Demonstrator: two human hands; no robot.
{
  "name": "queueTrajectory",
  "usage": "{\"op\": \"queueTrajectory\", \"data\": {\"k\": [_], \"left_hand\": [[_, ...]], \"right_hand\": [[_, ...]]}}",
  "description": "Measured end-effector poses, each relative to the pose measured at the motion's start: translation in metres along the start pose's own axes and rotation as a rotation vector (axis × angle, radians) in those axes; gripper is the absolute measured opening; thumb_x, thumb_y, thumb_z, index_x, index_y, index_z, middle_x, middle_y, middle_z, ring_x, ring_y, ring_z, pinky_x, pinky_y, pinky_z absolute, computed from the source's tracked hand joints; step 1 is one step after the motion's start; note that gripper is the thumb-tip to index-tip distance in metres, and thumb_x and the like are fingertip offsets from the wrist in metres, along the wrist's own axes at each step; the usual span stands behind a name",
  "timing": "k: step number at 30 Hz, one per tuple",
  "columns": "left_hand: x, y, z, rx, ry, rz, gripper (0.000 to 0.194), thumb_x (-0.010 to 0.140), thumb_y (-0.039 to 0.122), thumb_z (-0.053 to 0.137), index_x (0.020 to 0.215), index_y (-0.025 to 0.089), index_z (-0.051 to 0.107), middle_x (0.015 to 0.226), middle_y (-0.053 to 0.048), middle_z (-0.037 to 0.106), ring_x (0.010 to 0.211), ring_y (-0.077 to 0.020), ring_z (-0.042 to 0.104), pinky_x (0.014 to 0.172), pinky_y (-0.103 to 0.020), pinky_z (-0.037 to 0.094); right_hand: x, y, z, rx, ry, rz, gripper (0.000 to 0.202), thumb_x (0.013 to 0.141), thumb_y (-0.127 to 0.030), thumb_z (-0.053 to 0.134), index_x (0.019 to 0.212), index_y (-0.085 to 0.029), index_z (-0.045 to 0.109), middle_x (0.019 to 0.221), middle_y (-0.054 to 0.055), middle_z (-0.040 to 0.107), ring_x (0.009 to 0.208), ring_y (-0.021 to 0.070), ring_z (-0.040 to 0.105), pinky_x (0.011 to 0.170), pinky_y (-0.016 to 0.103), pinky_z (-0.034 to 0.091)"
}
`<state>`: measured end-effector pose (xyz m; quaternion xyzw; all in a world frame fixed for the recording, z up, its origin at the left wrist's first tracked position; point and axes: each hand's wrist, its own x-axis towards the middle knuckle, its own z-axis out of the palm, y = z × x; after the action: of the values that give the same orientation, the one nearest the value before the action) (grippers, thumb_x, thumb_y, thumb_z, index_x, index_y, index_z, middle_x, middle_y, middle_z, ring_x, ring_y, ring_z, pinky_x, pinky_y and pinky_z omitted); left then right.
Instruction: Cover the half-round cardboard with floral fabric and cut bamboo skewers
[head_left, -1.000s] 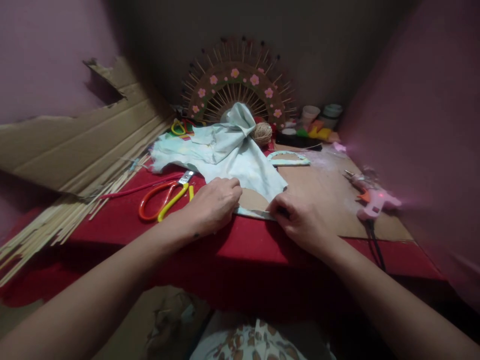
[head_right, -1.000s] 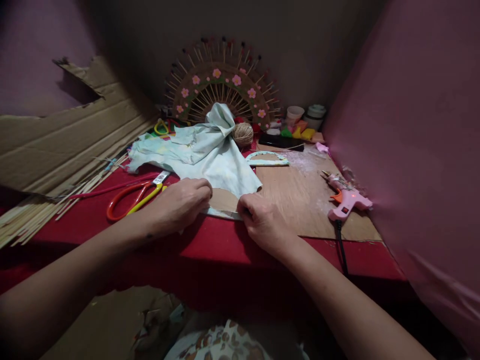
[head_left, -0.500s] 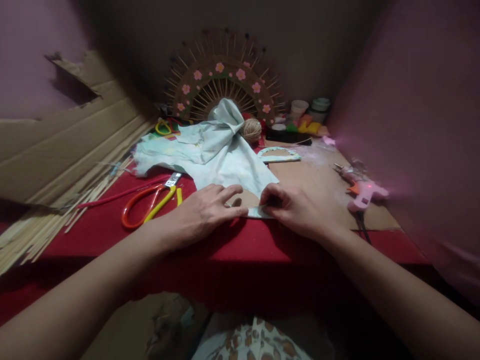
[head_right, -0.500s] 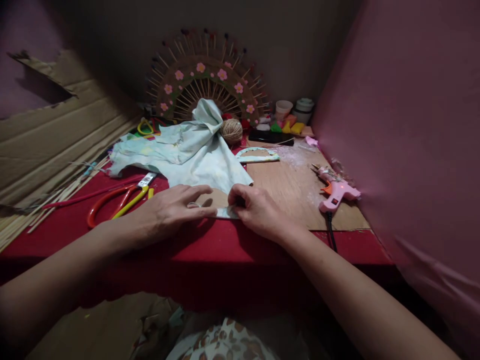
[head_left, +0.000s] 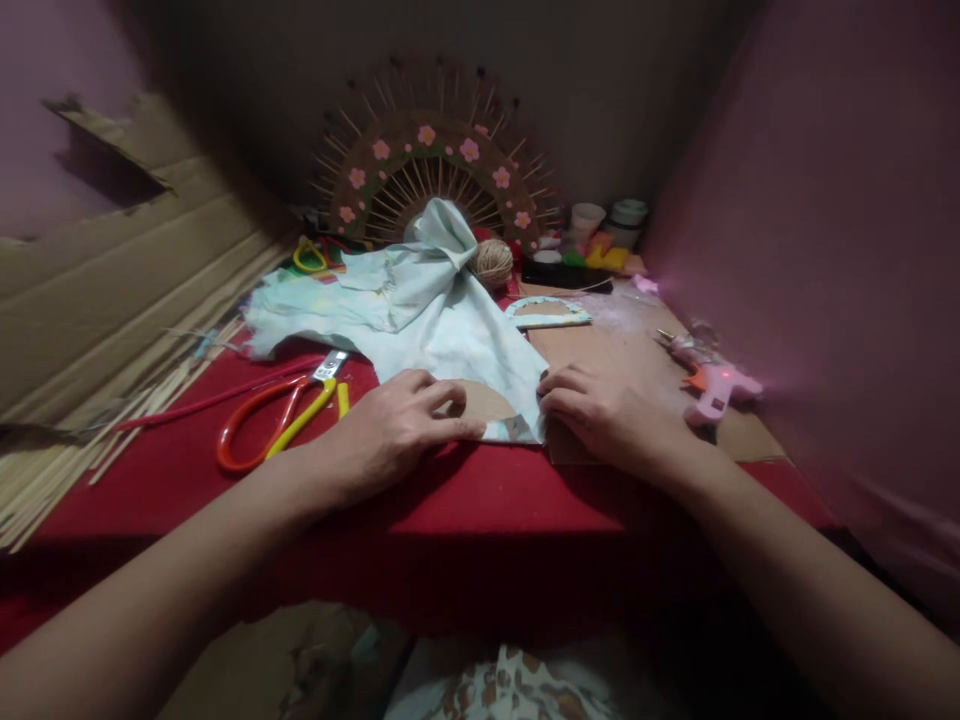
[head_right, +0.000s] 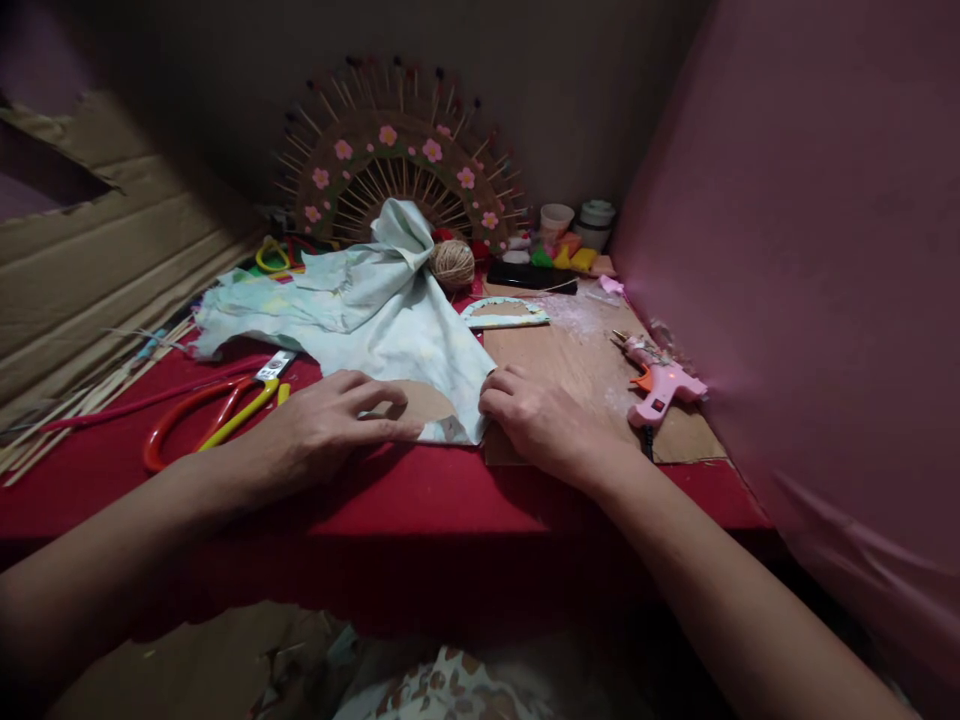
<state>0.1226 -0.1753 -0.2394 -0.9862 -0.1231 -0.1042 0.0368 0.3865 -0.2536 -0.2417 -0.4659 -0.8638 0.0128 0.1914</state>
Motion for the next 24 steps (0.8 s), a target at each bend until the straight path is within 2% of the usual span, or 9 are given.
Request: {"op": "queueTrajectory", "data": {"k": [6, 9, 12, 14, 16, 17, 20, 22, 24], "left_hand": [[0.000, -0.001, 0.004, 0.020, 0.019, 0.002, 0.043, 0.092, 0.012, 0.035, 0.117, 0.033, 0.062, 0.105, -0.008, 0.059, 0.084, -0.0221, 0.046, 0.073, -0.035, 0.042], [0.000, 0.000, 0.005, 0.017, 0.029, 0.000, 0.042, 0.092, 0.011, 0.033, 0.116, 0.031, 0.062, 0.103, -0.009, 0.059, 0.083, -0.0218, 0.045, 0.073, -0.035, 0.042], [0.000, 0.001, 0.005, 0.009, 0.027, -0.014, 0.039, 0.092, 0.012, 0.034, 0.112, 0.028, 0.064, 0.106, -0.009, 0.058, 0.085, -0.0220, 0.044, 0.075, -0.036, 0.042], [-0.001, 0.002, 0.005, 0.002, 0.027, -0.022, 0.038, 0.092, 0.012, 0.036, 0.112, 0.029, 0.064, 0.106, -0.009, 0.058, 0.085, -0.0217, 0.044, 0.075, -0.035, 0.042], [0.000, 0.002, 0.005, -0.012, 0.035, -0.024, 0.039, 0.093, 0.013, 0.037, 0.113, 0.033, 0.063, 0.103, -0.007, 0.058, 0.083, -0.0211, 0.044, 0.074, -0.035, 0.042], [0.000, 0.002, 0.004, -0.022, 0.041, -0.023, 0.038, 0.093, 0.013, 0.038, 0.112, 0.033, 0.063, 0.102, -0.007, 0.058, 0.083, -0.0208, 0.045, 0.075, -0.035, 0.042], [0.001, 0.003, 0.004, -0.041, 0.053, -0.019, 0.028, 0.092, 0.015, 0.041, 0.098, 0.022, 0.068, 0.103, -0.009, 0.060, 0.085, -0.0213, 0.046, 0.077, -0.035, 0.043], [0.002, 0.004, 0.004, -0.035, 0.070, -0.021, 0.027, 0.092, 0.014, 0.042, 0.093, 0.019, 0.068, 0.102, -0.010, 0.061, 0.084, -0.0215, 0.048, 0.077, -0.035, 0.044], [0.002, 0.004, 0.006, -0.041, 0.082, -0.028, 0.027, 0.091, 0.013, 0.043, 0.095, 0.021, 0.068, 0.099, -0.009, 0.062, 0.083, -0.0213, 0.049, 0.077, -0.035, 0.044]], "right_hand": [[0.017, -0.023, -0.002, -0.011, 0.004, 0.200, 0.019, 0.088, -0.011, 0.047, 0.086, -0.020, 0.063, 0.073, 0.003, 0.063, 0.063, 0.0125, 0.054, 0.057, 0.024, 0.038], [0.032, -0.034, 0.007, 0.006, 0.000, 0.200, 0.015, 0.085, -0.010, 0.050, 0.083, -0.018, 0.063, 0.073, 0.003, 0.065, 0.065, 0.0138, 0.056, 0.058, 0.025, 0.038], [0.041, -0.038, 0.014, 0.071, 0.112, 0.186, 0.014, 0.086, -0.012, 0.051, 0.086, -0.017, 0.064, 0.077, 0.004, 0.067, 0.068, 0.0139, 0.059, 0.061, 0.025, 0.042], [0.043, -0.043, 0.011, 0.056, 0.257, 0.191, 0.014, 0.087, -0.012, 0.051, 0.088, -0.017, 0.063, 0.078, 0.004, 0.067, 0.070, 0.0145, 0.060, 0.064, 0.026, 0.045], [0.043, -0.051, 0.007, -0.002, 0.396, 0.142, 0.015, 0.088, -0.012, 0.048, 0.087, -0.016, 0.063, 0.081, 0.007, 0.067, 0.076, 0.0168, 0.060, 0.069, 0.028, 0.047], [0.043, -0.057, 0.006, -0.017, 0.418, 0.093, 0.017, 0.088, -0.011, 0.047, 0.087, -0.015, 0.063, 0.084, 0.008, 0.067, 0.080, 0.0179, 0.060, 0.072, 0.030, 0.048], [0.038, -0.072, 0.016, -0.058, 0.279, -0.073, 0.023, 0.087, -0.007, 0.043, 0.092, -0.012, 0.066, 0.094, 0.012, 0.068, 0.083, 0.0201, 0.060, 0.074, 0.032, 0.051], [0.034, -0.077, 0.030, -0.203, 0.250, -0.084, 0.030, 0.085, -0.005, 0.043, 0.107, -0.001, 0.063, 0.093, 0.018, 0.068, 0.083, 0.0245, 0.060, 0.072, 0.036, 0.052], [0.031, -0.077, 0.043, -0.305, 0.261, -0.086, 0.036, 0.083, -0.003, 0.044, 0.113, 0.007, 0.060, 0.095, 0.023, 0.068, 0.086, 0.0283, 0.060, 0.074, 0.040, 0.053]]}}
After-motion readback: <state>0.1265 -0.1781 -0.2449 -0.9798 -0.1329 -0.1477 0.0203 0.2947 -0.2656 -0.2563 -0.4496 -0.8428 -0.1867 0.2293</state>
